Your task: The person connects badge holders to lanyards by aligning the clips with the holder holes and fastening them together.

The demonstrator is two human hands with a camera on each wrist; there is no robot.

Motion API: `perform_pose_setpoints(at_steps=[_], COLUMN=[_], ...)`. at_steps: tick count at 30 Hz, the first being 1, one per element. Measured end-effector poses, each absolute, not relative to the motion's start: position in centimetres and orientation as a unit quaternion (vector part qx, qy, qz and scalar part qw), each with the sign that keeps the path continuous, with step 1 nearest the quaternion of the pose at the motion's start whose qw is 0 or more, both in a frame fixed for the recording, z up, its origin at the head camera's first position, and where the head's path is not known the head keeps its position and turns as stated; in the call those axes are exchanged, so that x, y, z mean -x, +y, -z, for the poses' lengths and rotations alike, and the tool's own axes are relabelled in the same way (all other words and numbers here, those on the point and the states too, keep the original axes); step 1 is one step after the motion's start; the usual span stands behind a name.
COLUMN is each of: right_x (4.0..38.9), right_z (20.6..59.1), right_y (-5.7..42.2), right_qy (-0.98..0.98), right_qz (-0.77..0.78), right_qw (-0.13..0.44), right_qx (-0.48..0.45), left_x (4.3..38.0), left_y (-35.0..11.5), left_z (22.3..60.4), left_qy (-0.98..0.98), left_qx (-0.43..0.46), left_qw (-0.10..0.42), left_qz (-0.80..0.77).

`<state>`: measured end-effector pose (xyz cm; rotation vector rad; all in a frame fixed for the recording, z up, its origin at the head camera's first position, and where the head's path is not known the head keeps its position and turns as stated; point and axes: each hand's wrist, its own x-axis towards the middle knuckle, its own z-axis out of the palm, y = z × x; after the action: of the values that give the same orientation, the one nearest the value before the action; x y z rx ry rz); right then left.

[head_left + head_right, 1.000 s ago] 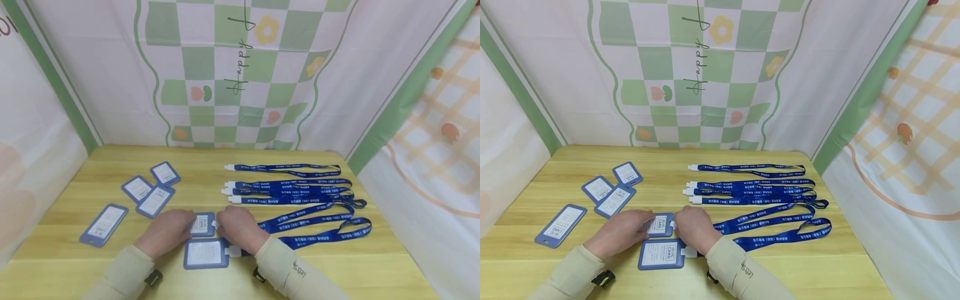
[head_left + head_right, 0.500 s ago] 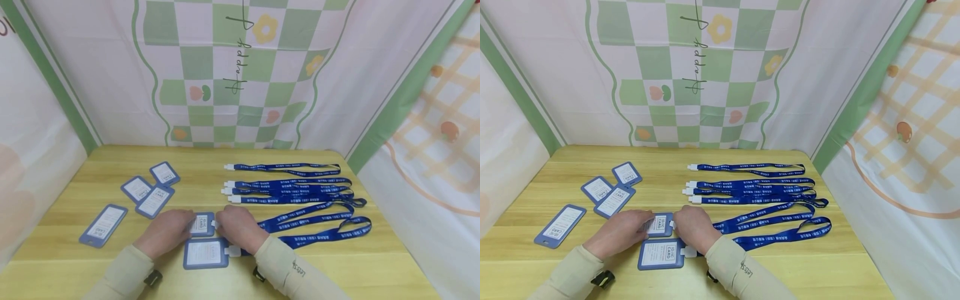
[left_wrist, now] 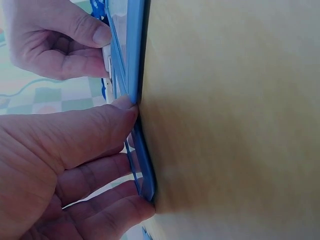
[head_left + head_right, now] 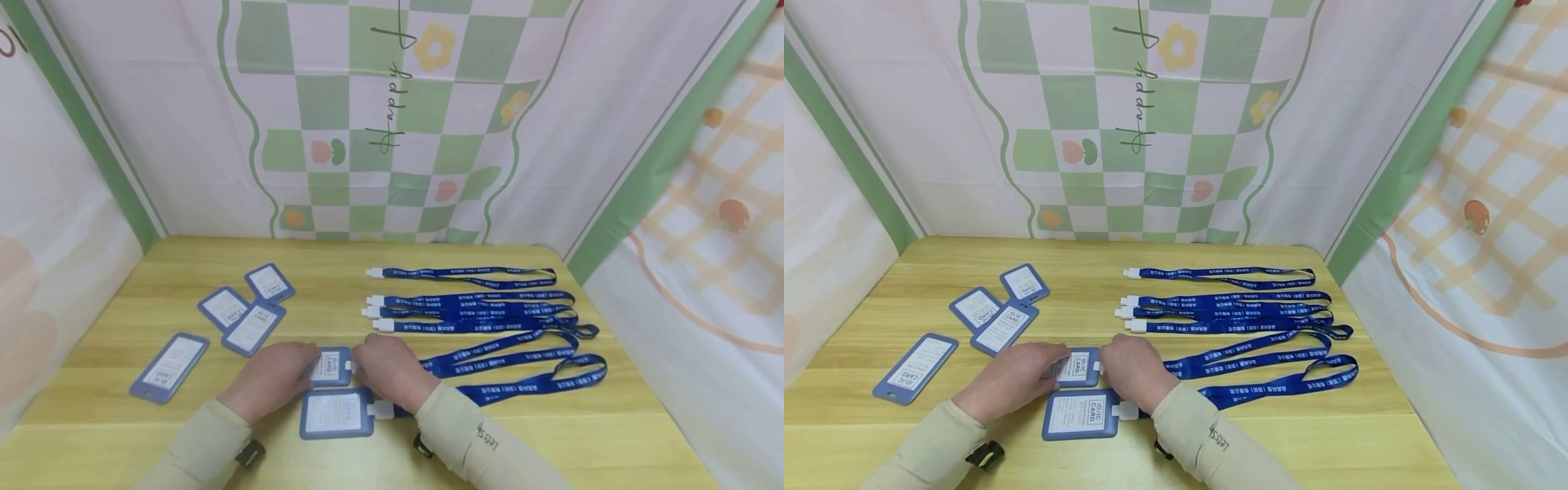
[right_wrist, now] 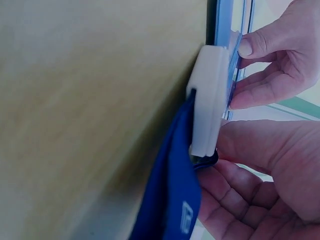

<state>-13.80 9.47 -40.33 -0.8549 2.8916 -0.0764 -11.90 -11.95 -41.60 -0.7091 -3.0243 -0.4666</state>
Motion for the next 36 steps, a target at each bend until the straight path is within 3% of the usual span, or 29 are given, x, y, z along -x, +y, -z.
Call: perform_pose_setpoints(at_steps=[24,36], right_x=[14.2,14.2], right_z=[40.8,40.9], right_y=[10.1,10.9], right_qy=[0.96,0.959], right_qz=[0.05,0.049], right_qw=[0.077,0.07], right_qx=[0.265,0.271], left_x=[12.0,12.1], left_y=[-12.3,-11.8], left_z=[41.9,41.9], left_qy=[-0.959,-0.957], left_qx=[0.229,0.237], left_qw=[-0.011,0.007], left_qz=[0.167,0.167])
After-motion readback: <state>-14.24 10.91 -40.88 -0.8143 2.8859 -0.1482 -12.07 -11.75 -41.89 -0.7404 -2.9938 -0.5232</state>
